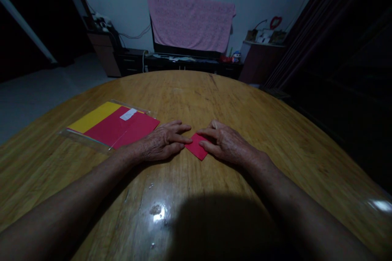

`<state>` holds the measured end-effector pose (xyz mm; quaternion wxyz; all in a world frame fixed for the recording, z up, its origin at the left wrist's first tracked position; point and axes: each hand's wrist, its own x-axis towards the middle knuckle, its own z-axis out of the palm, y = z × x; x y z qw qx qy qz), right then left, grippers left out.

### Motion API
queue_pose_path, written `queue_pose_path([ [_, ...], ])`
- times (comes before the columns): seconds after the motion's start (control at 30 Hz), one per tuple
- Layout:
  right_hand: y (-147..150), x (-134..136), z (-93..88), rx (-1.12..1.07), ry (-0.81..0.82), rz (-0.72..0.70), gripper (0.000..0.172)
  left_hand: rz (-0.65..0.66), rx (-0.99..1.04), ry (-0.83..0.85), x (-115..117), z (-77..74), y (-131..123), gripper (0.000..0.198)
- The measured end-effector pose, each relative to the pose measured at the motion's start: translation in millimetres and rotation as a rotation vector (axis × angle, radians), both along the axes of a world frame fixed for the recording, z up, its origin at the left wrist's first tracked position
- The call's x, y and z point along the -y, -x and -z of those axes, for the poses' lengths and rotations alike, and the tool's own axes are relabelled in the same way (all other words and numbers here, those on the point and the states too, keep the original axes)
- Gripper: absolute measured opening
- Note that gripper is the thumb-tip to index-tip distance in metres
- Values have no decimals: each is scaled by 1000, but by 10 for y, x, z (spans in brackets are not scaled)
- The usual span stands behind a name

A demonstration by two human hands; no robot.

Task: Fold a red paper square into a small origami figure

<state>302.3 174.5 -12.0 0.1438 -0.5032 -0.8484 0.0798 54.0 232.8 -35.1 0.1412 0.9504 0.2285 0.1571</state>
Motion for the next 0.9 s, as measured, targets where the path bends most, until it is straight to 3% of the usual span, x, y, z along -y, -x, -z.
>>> queue_pose_path([
  [0.37,-8,0,15,0,-4,9,33,35,64,166,1,-62,73,29],
  [0.9,-4,-4,30,-4,-8,15,33,9,71,34,-9,37,57,33],
])
